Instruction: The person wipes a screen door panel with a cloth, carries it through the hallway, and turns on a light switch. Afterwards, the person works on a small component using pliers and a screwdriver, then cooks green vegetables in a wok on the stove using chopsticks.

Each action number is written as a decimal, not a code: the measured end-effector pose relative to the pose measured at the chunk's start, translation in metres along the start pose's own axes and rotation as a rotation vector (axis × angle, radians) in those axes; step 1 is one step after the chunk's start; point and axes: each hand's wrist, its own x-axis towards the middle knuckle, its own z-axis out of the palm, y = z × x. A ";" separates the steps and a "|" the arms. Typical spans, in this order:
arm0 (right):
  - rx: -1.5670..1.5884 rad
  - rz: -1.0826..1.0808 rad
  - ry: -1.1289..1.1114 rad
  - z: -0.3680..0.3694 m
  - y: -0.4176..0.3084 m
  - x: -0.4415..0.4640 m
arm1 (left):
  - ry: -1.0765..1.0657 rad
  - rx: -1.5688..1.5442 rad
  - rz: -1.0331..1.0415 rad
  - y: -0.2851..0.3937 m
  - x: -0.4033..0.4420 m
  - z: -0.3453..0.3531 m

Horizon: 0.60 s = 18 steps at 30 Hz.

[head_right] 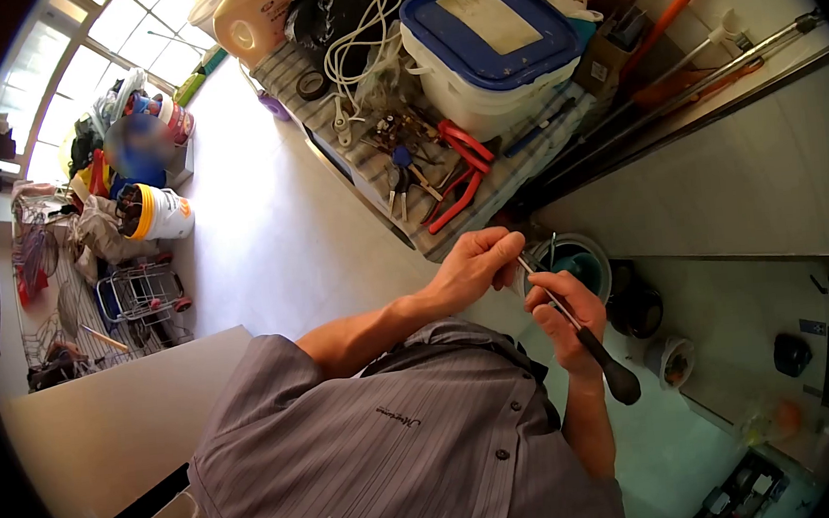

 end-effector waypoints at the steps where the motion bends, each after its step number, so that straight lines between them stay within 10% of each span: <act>1: -0.002 0.001 0.000 0.004 0.001 0.003 | -0.028 -0.002 -0.006 -0.001 0.000 -0.002; 6: -0.030 0.039 0.186 0.014 0.005 0.009 | -0.116 0.118 -0.039 0.006 0.002 -0.018; 8: -0.044 0.034 0.211 0.010 0.006 0.011 | 0.136 0.912 0.654 -0.004 0.013 -0.050; 14: -0.022 0.091 0.366 0.005 0.007 0.003 | 0.761 1.209 0.677 0.037 0.027 -0.187; 18: 0.008 0.135 0.376 0.011 0.015 0.000 | 0.567 1.493 0.669 0.038 0.037 -0.227</act>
